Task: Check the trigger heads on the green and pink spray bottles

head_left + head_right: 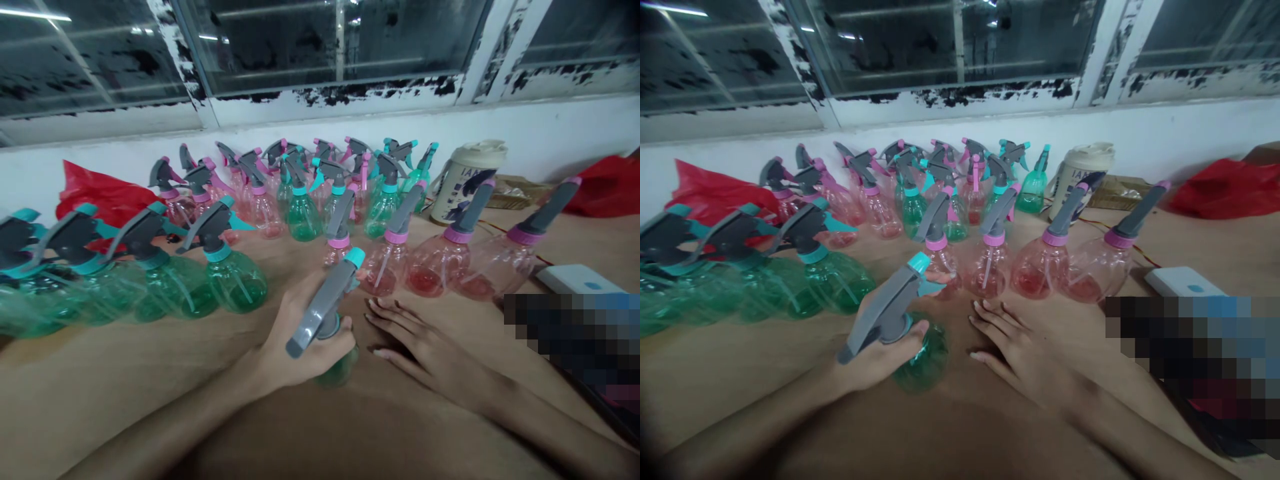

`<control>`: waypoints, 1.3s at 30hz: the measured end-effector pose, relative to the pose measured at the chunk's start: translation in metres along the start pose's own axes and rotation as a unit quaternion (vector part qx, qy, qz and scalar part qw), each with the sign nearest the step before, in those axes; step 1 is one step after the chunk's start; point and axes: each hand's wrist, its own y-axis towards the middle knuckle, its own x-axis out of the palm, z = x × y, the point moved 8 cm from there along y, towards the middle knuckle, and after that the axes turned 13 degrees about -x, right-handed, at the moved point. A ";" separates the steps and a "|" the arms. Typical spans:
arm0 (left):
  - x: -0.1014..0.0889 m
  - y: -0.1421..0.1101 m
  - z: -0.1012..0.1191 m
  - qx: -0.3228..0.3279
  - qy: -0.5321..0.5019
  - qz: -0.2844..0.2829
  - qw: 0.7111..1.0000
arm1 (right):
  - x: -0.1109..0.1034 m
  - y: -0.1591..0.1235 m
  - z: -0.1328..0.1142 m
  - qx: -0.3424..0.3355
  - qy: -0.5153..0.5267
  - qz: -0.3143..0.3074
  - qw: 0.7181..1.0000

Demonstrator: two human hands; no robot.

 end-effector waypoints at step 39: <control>0.003 -0.004 0.000 0.005 -0.051 -0.040 0.998 | 0.000 -0.002 0.001 -0.005 0.010 0.017 1.000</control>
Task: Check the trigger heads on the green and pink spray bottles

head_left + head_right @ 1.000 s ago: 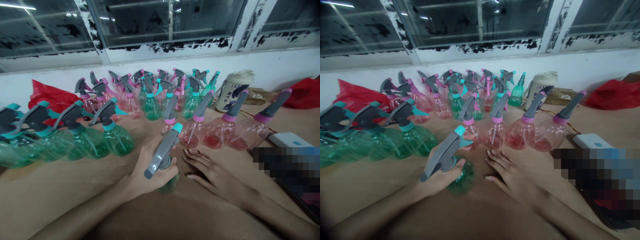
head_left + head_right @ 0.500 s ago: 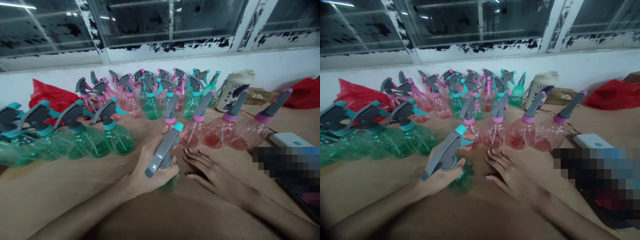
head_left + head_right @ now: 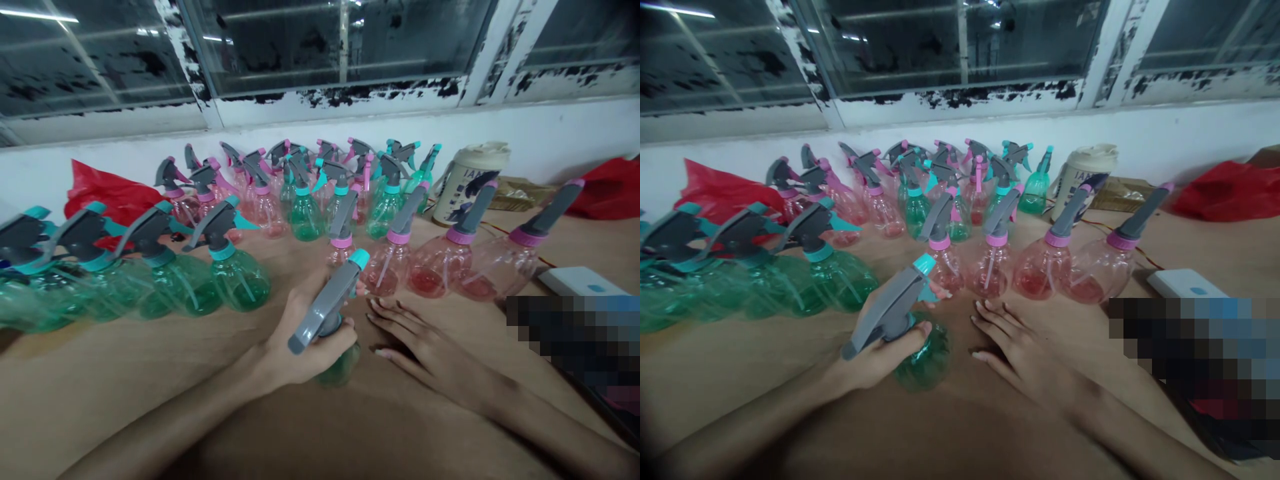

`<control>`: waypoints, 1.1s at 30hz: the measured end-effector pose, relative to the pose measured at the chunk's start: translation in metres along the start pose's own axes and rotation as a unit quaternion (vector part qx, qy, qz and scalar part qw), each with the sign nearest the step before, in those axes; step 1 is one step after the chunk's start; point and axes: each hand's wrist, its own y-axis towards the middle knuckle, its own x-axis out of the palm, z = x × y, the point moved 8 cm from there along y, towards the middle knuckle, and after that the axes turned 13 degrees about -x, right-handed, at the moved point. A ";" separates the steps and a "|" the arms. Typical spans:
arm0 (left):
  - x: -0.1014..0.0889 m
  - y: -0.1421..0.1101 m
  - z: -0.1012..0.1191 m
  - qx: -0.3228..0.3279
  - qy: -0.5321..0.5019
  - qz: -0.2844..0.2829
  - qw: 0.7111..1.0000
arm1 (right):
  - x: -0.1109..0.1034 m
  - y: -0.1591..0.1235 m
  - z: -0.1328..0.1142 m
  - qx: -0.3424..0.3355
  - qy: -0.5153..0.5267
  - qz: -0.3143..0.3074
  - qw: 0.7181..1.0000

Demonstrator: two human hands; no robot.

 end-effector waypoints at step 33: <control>0.007 0.005 -0.003 0.011 0.025 0.014 1.000 | 0.004 -0.001 0.003 0.012 -0.004 -0.022 1.000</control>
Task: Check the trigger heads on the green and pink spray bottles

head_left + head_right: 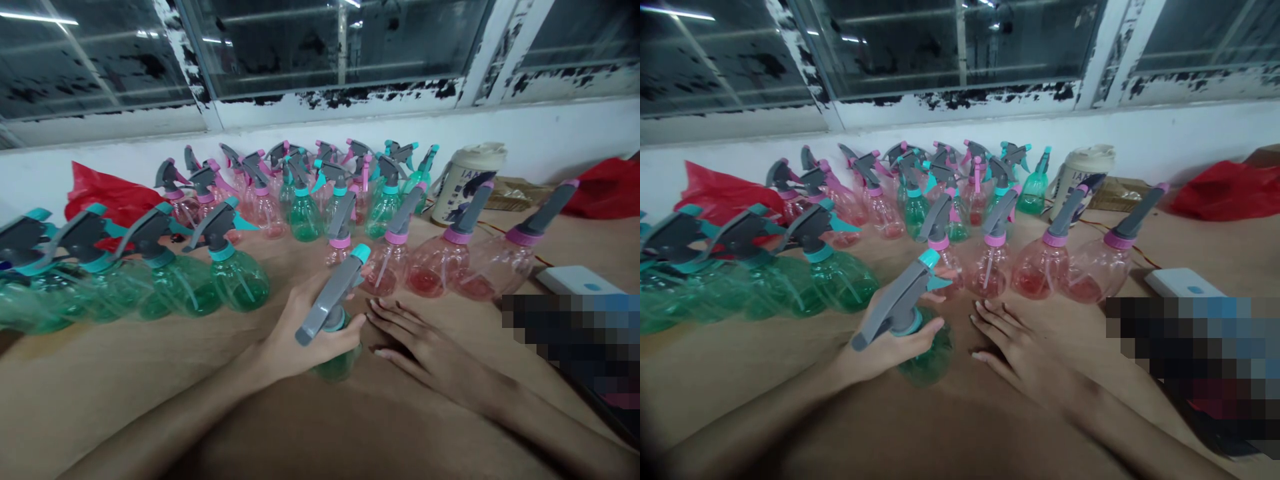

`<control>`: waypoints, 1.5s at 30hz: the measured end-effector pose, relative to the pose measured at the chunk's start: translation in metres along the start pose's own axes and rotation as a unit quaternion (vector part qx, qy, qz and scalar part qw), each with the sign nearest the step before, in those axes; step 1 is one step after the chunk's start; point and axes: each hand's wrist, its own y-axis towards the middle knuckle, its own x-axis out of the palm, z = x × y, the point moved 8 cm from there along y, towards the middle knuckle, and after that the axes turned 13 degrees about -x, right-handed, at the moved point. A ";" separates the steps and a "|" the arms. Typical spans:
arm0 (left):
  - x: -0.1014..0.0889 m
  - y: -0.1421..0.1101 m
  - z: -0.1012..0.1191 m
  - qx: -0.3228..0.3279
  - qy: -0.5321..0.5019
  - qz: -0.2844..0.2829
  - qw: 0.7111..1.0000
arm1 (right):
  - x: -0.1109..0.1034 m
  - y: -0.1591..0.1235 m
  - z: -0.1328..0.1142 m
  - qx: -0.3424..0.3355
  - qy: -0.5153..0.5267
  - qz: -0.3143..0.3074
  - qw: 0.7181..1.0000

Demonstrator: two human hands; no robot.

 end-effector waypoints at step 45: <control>-0.001 -0.003 -0.007 -0.089 -0.015 0.044 0.995 | -0.006 0.003 -0.003 -0.006 0.020 0.021 1.000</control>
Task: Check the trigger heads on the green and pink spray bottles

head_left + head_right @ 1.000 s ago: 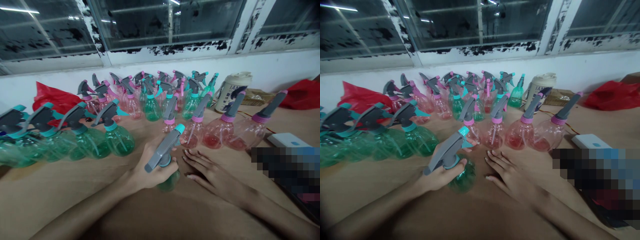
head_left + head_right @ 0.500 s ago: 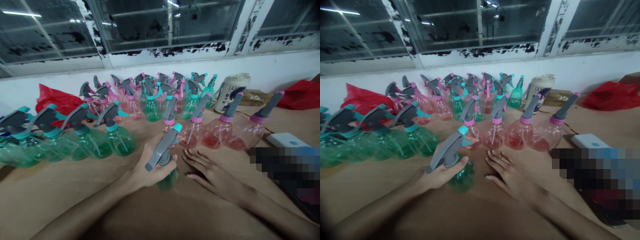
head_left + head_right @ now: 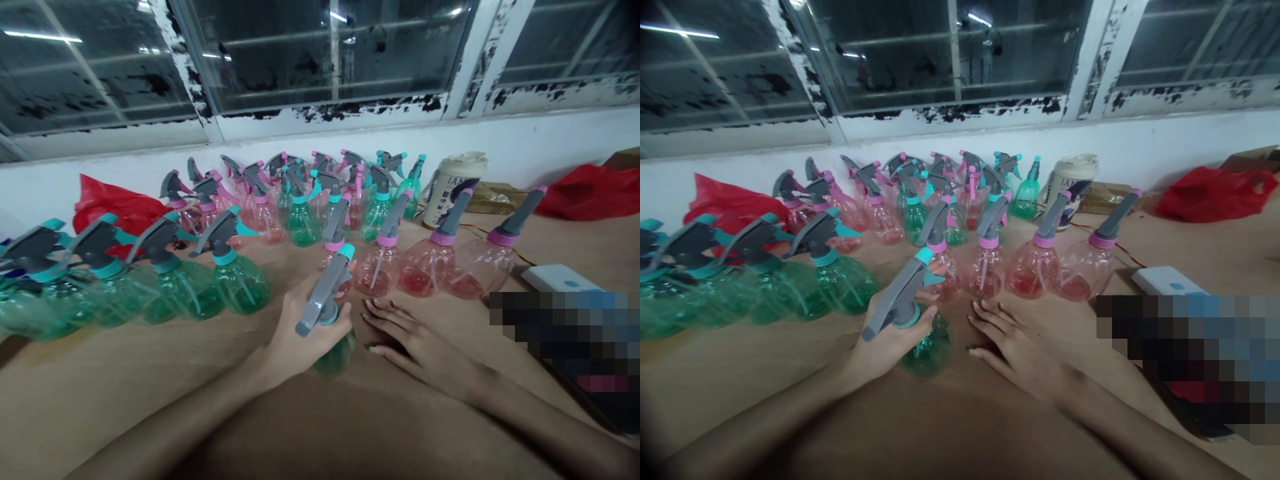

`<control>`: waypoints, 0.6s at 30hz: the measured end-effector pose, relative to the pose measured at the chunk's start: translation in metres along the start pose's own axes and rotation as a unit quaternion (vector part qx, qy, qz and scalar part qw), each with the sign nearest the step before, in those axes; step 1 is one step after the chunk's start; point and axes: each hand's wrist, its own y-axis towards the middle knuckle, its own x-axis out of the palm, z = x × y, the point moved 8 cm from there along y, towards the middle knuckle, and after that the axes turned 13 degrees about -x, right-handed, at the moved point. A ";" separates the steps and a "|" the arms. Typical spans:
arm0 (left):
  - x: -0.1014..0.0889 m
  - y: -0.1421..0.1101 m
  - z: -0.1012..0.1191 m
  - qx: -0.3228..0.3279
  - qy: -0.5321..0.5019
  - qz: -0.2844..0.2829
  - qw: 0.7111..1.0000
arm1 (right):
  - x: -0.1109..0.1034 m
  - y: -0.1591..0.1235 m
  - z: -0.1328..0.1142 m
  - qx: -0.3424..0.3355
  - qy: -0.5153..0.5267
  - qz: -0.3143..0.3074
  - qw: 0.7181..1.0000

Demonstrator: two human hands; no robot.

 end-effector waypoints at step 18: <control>-0.006 -0.001 0.012 0.049 -0.018 -0.065 0.997 | 0.005 -0.002 0.002 -0.009 -0.010 0.013 1.000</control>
